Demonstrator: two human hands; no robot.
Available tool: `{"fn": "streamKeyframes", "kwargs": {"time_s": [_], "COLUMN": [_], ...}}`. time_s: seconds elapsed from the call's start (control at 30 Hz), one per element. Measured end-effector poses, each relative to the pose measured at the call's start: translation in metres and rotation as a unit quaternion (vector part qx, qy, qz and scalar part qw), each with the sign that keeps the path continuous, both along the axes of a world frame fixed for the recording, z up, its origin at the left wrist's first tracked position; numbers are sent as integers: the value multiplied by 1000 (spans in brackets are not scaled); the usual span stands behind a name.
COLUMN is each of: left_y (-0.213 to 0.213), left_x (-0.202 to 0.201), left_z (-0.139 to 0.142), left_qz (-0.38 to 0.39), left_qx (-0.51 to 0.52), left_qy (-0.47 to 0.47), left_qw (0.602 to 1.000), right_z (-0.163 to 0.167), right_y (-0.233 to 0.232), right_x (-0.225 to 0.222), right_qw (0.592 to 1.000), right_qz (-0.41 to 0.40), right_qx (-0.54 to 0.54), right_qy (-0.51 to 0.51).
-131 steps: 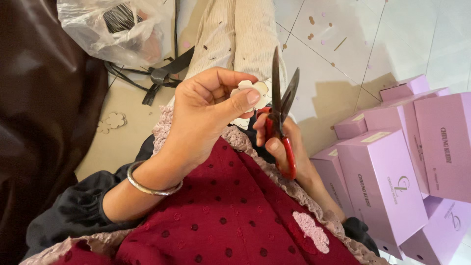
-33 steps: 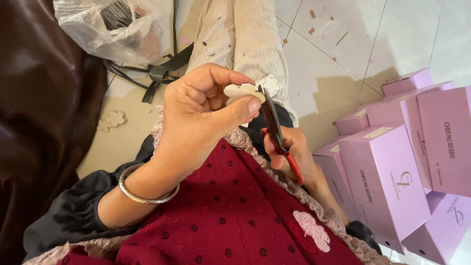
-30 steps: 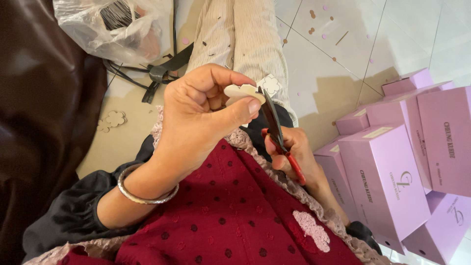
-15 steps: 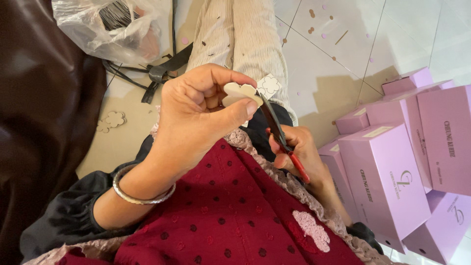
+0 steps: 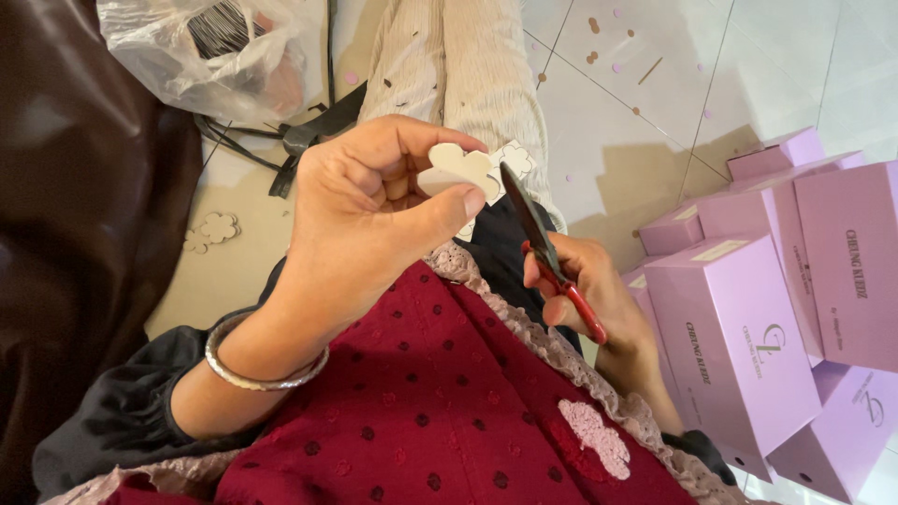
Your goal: The person uses red-handled scissors to cut cloud-shaped outlines from small white paper pieces. They rotate the paper and trim along the drawn lines, then place finished pieces on the floor.
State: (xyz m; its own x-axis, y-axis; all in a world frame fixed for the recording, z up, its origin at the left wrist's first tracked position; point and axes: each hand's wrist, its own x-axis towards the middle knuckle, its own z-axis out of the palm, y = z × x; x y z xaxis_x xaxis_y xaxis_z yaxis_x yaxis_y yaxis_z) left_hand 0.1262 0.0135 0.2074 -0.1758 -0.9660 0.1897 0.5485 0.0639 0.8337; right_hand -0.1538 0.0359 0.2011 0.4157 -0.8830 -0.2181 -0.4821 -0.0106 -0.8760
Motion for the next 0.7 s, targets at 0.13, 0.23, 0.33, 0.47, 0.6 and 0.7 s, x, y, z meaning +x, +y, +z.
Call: {"fn": "streamKeyframes", "kwargs": {"time_s": [0.13, 0.23, 0.33, 0.47, 0.6, 0.7], "left_y": [0, 0, -1, 0, 1, 1], "left_x": [-1, -2, -4, -6, -7, -7], "left_z": [-2, -4, -6, -9, -11, -11], "left_qz": [-10, -7, -7, -14, -14, -19], "left_qx": [1, -3, -1, 8, 10, 10], "left_qy": [30, 24, 22, 36, 33, 39], "left_qw": [1000, 1000, 1000, 999, 999, 999], "right_z": [2, -1, -5, -11, -16, -18], "right_y": [4, 3, 3, 6, 6, 6], "right_x": [3, -1, -6, -8, -8, -10], "right_qw": [1000, 999, 999, 998, 998, 998], "right_qz": [-1, -22, 3, 2, -4, -1], "right_qx": [-9, -19, -38, -58, -63, -67], "right_qy": [-8, 17, 27, 32, 11, 8]}}
